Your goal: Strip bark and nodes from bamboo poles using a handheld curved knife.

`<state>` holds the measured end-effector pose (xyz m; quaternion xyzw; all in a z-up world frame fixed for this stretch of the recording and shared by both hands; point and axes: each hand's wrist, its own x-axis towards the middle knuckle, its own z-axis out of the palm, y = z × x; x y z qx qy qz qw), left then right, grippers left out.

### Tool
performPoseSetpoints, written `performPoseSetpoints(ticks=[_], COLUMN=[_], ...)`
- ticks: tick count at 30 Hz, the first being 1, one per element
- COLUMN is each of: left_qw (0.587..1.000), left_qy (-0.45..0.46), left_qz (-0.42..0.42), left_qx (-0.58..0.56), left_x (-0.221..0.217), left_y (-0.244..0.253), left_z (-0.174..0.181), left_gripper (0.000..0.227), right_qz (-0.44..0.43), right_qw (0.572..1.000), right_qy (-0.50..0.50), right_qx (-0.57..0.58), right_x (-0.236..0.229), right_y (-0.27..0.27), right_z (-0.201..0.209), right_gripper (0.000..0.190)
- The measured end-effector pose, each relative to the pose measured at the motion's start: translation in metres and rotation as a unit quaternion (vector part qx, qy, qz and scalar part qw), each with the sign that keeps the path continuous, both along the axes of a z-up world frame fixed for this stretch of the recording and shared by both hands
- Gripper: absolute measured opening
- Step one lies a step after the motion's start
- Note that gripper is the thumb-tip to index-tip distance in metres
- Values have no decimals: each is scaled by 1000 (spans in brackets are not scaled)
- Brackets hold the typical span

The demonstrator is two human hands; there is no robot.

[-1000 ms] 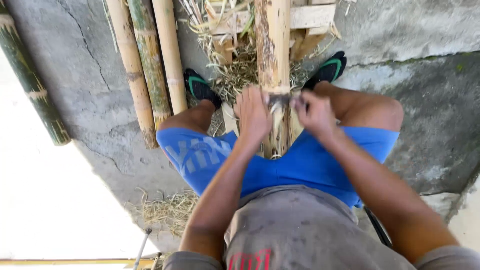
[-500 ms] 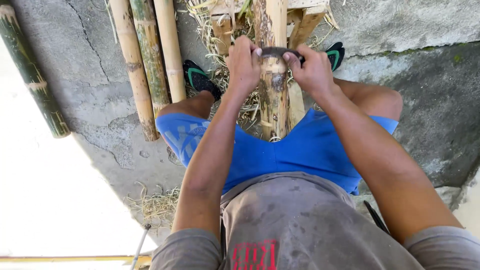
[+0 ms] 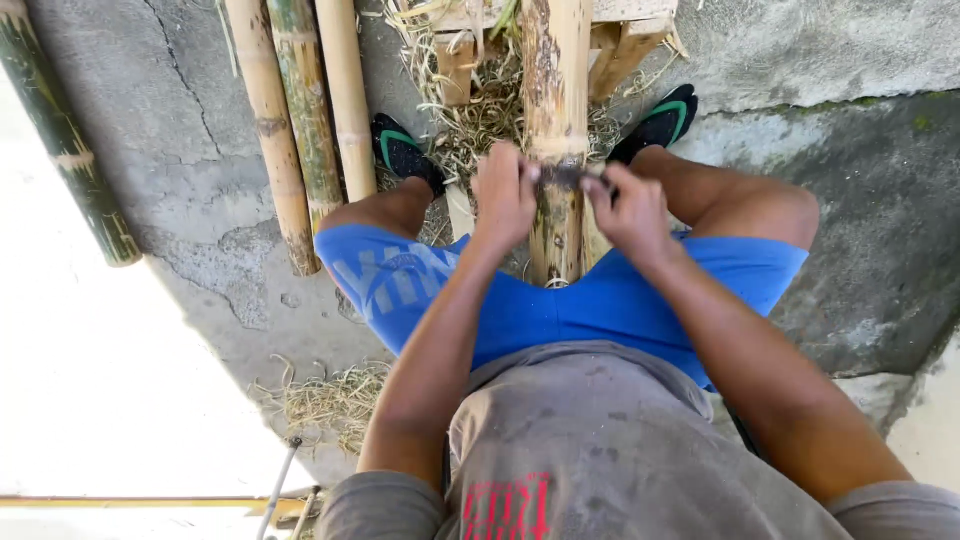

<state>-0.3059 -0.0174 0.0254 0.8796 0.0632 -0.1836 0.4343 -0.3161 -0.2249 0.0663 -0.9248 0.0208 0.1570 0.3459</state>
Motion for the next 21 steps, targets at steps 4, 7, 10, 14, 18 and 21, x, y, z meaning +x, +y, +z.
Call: performPoseSetpoints(ticks=[4,7,10,14,18,21], left_qw=[1000,995,994,999,1000,996], left_qy=[18,-101,-108,-11,-15,-92], left_qz=[-5,-1,10,-36,-8,6], left_qx=[-6,-8,-24,35,4,-4], left_x=[2,37,44,-25,-29,17], left_y=[1,1,-4,-9,-11,-11], left_z=[0,-3,12,17,17,-9], left_gripper=[9,13,11,8,9,12], right_qz=[15,16,-2,-4,18,41], right_qw=[999,997,997,997,997,989], right_qy=[-14,-77,-33,-62,-54,-125], right_qx=[30,14,66,36,44,72], right_x=[0,33,36,-28,-37,15], right_y=[-6,-4,-5,-10,-16,-20], right_z=[-12,-11,-9,-22,-12,-22], right_gripper=[36,38,35,32,28,29])
